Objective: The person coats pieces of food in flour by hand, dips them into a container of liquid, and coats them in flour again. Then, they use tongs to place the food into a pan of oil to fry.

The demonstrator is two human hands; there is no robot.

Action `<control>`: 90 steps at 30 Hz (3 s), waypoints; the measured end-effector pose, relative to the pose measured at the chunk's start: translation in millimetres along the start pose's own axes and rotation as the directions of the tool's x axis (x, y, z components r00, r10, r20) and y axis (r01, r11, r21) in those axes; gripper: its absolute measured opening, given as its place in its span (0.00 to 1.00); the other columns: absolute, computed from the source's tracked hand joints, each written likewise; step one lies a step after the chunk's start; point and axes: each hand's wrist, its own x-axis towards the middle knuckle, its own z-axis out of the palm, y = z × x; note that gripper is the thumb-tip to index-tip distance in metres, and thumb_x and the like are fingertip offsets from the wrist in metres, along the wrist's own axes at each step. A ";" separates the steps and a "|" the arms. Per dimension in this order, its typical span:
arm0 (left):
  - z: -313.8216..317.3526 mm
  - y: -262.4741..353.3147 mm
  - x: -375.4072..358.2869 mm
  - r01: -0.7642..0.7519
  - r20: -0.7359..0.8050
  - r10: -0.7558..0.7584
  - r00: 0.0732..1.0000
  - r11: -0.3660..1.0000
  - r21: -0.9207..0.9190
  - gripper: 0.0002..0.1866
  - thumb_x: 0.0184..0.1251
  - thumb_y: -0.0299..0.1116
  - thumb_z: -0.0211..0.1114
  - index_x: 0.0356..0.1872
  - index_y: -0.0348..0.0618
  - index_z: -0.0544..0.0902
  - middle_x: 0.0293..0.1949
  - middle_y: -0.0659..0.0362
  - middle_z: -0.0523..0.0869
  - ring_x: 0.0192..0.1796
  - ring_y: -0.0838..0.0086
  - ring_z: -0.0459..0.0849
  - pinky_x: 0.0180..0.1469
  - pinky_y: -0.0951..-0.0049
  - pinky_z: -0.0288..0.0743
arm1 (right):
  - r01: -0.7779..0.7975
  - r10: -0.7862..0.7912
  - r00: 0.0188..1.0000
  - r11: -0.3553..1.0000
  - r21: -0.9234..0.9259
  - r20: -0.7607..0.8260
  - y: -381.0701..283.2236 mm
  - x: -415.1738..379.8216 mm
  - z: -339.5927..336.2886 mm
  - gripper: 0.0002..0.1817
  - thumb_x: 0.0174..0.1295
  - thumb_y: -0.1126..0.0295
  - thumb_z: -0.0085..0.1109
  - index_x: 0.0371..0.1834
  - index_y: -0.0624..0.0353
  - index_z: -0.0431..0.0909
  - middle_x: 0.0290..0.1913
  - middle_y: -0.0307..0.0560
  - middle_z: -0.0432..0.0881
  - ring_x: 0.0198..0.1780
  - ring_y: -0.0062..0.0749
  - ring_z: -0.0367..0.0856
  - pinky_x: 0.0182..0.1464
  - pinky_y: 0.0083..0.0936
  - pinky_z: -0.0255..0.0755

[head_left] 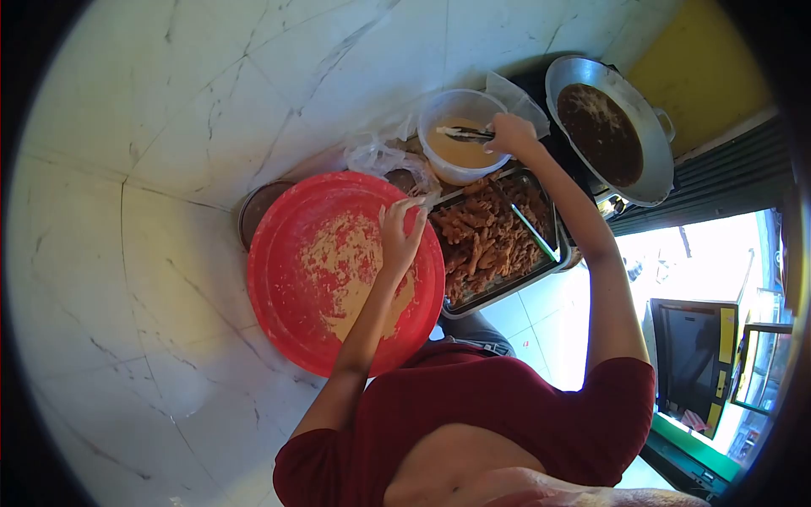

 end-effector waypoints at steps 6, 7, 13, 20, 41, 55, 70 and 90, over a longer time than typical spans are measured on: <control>40.3 -11.7 21.1 -0.090 0.044 0.083 0.996 0.976 0.200 0.16 0.57 0.33 0.62 0.48 0.52 0.76 0.49 0.62 0.78 0.56 0.66 0.73 0.66 0.44 0.45 | 0.068 -0.057 0.992 0.993 -0.094 0.116 -11.4 48.2 60.6 0.21 0.35 0.63 0.73 0.35 0.57 0.83 0.36 0.49 0.84 0.41 0.42 0.83 0.43 0.35 0.78; 41.4 -16.4 19.5 -0.075 0.045 0.067 0.997 0.979 0.188 0.16 0.57 0.33 0.62 0.48 0.52 0.76 0.49 0.62 0.78 0.56 0.66 0.73 0.66 0.44 0.44 | 0.076 -0.062 0.990 0.991 -0.111 0.124 -11.9 50.1 65.6 0.21 0.34 0.63 0.73 0.34 0.57 0.83 0.36 0.48 0.84 0.41 0.42 0.84 0.42 0.34 0.78; 44.4 -28.3 12.5 -0.031 0.010 0.030 1.000 0.986 0.164 0.15 0.55 0.31 0.64 0.46 0.54 0.78 0.48 0.67 0.79 0.55 0.69 0.74 0.66 0.42 0.40 | 0.090 -0.090 0.991 0.996 0.011 0.095 -2.5 42.9 51.2 0.20 0.37 0.60 0.72 0.36 0.56 0.83 0.36 0.50 0.84 0.41 0.43 0.83 0.43 0.36 0.77; 48.0 -32.9 11.5 -0.021 -0.019 0.024 1.000 0.990 0.143 0.13 0.54 0.30 0.64 0.43 0.53 0.79 0.46 0.67 0.80 0.55 0.70 0.75 0.67 0.42 0.38 | 0.095 -0.087 0.993 0.991 0.098 -0.077 5.5 -14.5 -23.7 0.21 0.40 0.57 0.68 0.40 0.53 0.83 0.36 0.51 0.83 0.40 0.43 0.82 0.43 0.36 0.76; 45.4 -30.4 11.3 -0.043 -0.033 0.048 0.998 0.989 0.142 0.12 0.54 0.31 0.65 0.40 0.52 0.79 0.45 0.63 0.80 0.55 0.67 0.75 0.67 0.42 0.39 | 0.082 -0.080 0.993 0.996 -0.020 0.088 -4.5 48.2 65.0 0.19 0.39 0.60 0.70 0.35 0.57 0.82 0.35 0.51 0.84 0.39 0.43 0.83 0.42 0.35 0.77; 46.8 -35.5 9.0 -0.036 0.006 0.036 0.999 0.983 0.178 0.11 0.55 0.32 0.64 0.41 0.52 0.79 0.46 0.63 0.79 0.57 0.65 0.73 0.67 0.41 0.40 | 0.125 -0.124 0.992 0.989 0.085 -0.025 3.7 -34.3 7.4 0.17 0.43 0.60 0.64 0.36 0.55 0.82 0.34 0.48 0.83 0.40 0.41 0.82 0.42 0.38 0.76; 47.5 -36.8 9.2 -0.057 -0.002 0.059 0.998 0.983 0.174 0.11 0.56 0.32 0.63 0.41 0.50 0.79 0.45 0.62 0.79 0.57 0.65 0.73 0.67 0.41 0.41 | 0.088 -0.083 0.995 0.991 0.100 -0.054 8.8 -33.6 3.2 0.19 0.40 0.59 0.67 0.38 0.53 0.83 0.35 0.49 0.83 0.40 0.42 0.83 0.43 0.37 0.76; -36.3 -28.8 -60.3 0.044 -0.204 -0.054 0.977 0.998 -0.052 0.13 0.56 0.34 0.67 0.42 0.45 0.80 0.47 0.58 0.80 0.54 0.64 0.75 0.61 0.61 0.59 | 0.122 -0.106 0.980 0.989 0.088 -0.167 -9.7 -76.9 -28.3 0.23 0.42 0.52 0.67 0.40 0.53 0.83 0.40 0.49 0.83 0.44 0.44 0.81 0.48 0.37 0.74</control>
